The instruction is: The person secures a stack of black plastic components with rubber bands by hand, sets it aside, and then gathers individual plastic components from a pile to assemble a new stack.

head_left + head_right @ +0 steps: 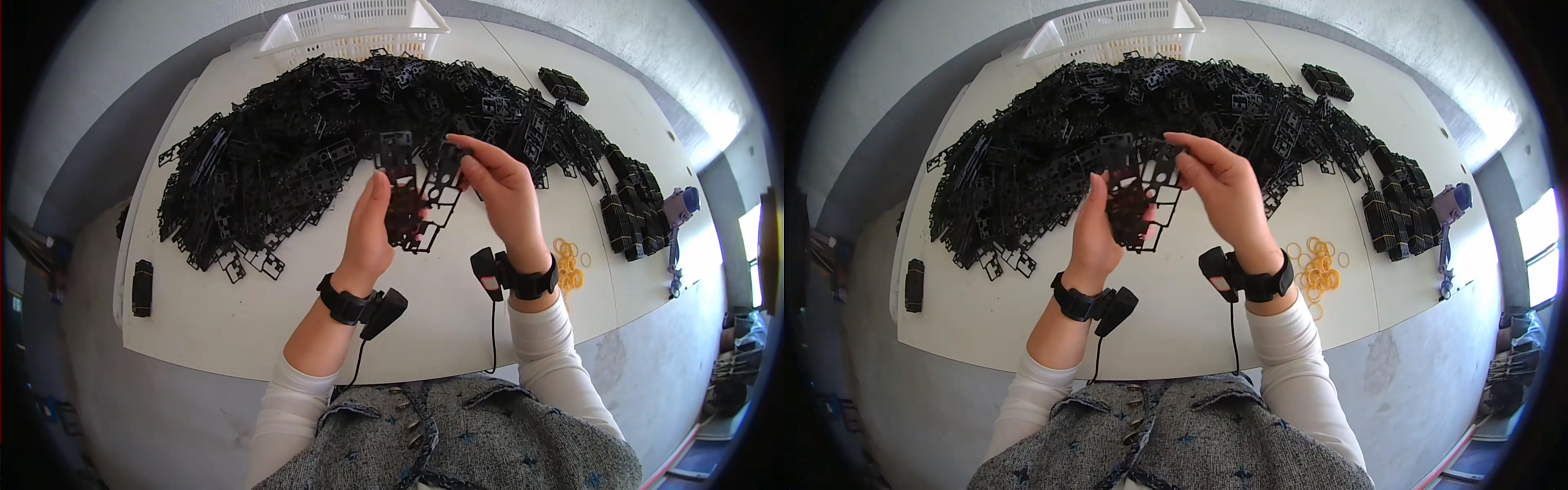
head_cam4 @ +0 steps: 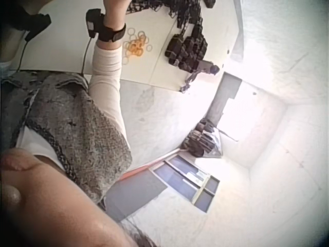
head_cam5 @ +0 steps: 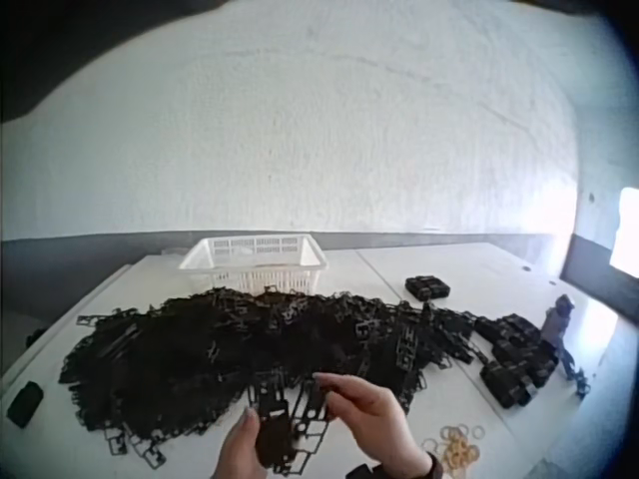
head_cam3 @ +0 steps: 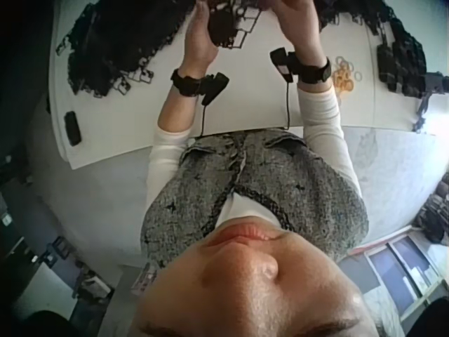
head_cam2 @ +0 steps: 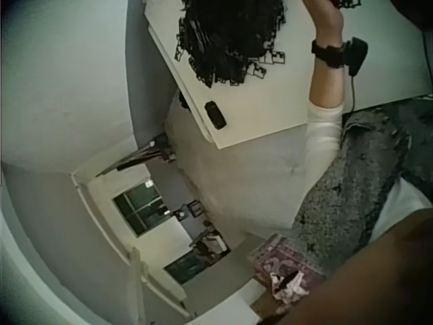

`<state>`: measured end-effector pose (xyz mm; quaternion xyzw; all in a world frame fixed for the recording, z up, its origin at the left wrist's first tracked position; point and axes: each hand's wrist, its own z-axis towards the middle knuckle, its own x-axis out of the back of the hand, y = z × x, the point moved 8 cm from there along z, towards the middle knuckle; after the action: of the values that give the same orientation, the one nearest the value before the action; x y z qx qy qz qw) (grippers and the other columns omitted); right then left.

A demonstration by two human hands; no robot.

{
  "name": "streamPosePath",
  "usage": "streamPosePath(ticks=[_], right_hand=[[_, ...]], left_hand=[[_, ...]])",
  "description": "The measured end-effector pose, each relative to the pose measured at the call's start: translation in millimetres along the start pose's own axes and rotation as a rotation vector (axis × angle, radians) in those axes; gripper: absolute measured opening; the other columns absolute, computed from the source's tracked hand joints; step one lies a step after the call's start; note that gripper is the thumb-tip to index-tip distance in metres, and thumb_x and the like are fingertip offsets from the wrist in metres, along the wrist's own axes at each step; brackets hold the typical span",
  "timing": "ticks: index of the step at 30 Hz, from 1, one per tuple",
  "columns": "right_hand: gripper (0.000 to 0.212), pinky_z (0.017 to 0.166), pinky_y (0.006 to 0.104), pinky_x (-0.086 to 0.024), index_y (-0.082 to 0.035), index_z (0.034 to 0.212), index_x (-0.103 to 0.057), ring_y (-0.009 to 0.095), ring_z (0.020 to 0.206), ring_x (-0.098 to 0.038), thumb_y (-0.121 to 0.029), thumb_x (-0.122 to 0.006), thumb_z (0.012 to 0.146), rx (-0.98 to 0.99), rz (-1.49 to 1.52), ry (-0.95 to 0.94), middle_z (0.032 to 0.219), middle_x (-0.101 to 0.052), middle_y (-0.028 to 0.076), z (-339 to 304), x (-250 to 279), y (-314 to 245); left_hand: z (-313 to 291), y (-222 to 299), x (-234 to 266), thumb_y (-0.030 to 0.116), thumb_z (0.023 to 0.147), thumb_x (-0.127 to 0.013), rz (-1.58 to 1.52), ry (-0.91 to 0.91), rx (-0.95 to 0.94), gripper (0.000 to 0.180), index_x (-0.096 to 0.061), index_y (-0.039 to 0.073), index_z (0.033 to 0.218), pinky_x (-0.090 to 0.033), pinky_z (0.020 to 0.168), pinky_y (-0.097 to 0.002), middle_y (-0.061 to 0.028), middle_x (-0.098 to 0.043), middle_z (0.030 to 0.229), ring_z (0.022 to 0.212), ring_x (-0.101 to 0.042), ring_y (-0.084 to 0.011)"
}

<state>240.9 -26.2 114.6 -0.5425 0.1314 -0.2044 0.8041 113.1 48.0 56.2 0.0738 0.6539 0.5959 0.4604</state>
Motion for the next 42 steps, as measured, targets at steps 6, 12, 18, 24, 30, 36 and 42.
streamPosePath(ticks=[6, 12, 18, 24, 30, 36, 42], right_hand=[[0.030, 0.065, 0.0170, -0.042, -0.001, 0.115, -0.057, 0.003, 0.071, -0.048, 0.001, -0.056, 0.085, 0.121, -0.211, 0.016, 0.079, -0.052, -0.004, -6.2, -12.6, -12.2], [0.030, 0.065, 0.0172, -0.043, -0.001, 0.112, -0.058, 0.003, 0.070, -0.048, 0.003, -0.059, 0.082, 0.163, -0.258, 0.099, 0.079, -0.051, -0.004, -10.0, -12.8, -14.3], [0.030, 0.067, 0.0198, -0.045, -0.002, 0.110, -0.059, 0.005, 0.071, -0.051, 0.003, -0.061, 0.080, 0.238, -0.391, 0.108, 0.079, -0.055, -0.001, -10.8, -13.2, -24.6], [0.030, 0.068, 0.0213, -0.046, -0.003, 0.108, -0.059, 0.007, 0.072, -0.053, 0.003, -0.062, 0.079, 0.262, -0.423, 0.086, 0.079, -0.057, 0.001, -9.9, -11.0, -29.4], [0.031, 0.068, 0.0215, -0.046, -0.003, 0.108, -0.059, 0.007, 0.072, -0.053, 0.003, -0.063, 0.078, 0.276, -0.476, 0.055, 0.079, -0.057, 0.001, -9.5, -11.3, -33.2], [0.021, 0.070, 0.0215, -0.046, -0.001, 0.108, -0.058, 0.007, 0.073, -0.054, -0.005, -0.055, 0.087, 0.062, -0.103, -0.038, 0.084, -0.060, 0.001, 0.7, -8.2, -1.3], [0.021, 0.069, 0.0223, -0.047, 0.002, 0.108, -0.057, 0.007, 0.076, -0.055, -0.009, -0.052, 0.092, -0.065, 0.083, -0.108, 0.086, -0.062, 0.001, -2.7, -17.1, -1.1]], left_hand=[[-8.5, -13.8, -25.8, 0.049, 0.094, -0.034, -0.087, -0.202, 0.069, 0.050, -0.045, 0.005, 0.114, -0.047, 0.060, -0.0242, -0.0066, -0.058, 0.087, 0.070, -0.055, -0.0117], [-12.5, -10.1, -36.7, 0.043, 0.096, -0.037, -0.063, -0.265, 0.045, 0.043, -0.043, 0.004, 0.113, -0.047, 0.059, -0.0246, -0.0079, -0.057, 0.086, 0.070, -0.055, -0.0129], [-12.5, -13.3, -36.6, 0.032, 0.097, -0.039, -0.029, -0.251, 0.075, 0.031, -0.041, 0.004, 0.109, -0.048, 0.060, -0.0261, -0.0091, -0.057, 0.085, 0.069, -0.056, -0.0144], [-14.1, -10.9, -41.1, 0.030, 0.097, -0.039, -0.021, -0.277, 0.067, 0.030, -0.040, 0.003, 0.110, -0.049, 0.061, -0.0277, -0.0093, -0.057, 0.085, 0.070, -0.057, -0.0158], [-15.1, -13.1, -42.2, 0.029, 0.097, -0.039, -0.021, -0.251, 0.138, 0.030, -0.040, 0.003, 0.112, -0.049, 0.060, -0.0278, -0.0094, -0.057, 0.084, 0.069, -0.057, -0.0164], [-14.7, -8.7, -43.2, 0.030, 0.098, -0.038, -0.072, -0.264, 0.115, 0.031, -0.040, 0.003, 0.111, -0.047, 0.057, -0.0265, -0.0091, -0.057, 0.081, 0.066, -0.056, -0.0153], [-17.0, -16.0, -42.6, 0.031, 0.098, -0.037, -0.080, -0.313, 0.125, 0.033, -0.041, 0.003, 0.112, -0.046, 0.055, -0.0262, -0.0093, -0.057, 0.080, 0.064, -0.055, -0.0146]])
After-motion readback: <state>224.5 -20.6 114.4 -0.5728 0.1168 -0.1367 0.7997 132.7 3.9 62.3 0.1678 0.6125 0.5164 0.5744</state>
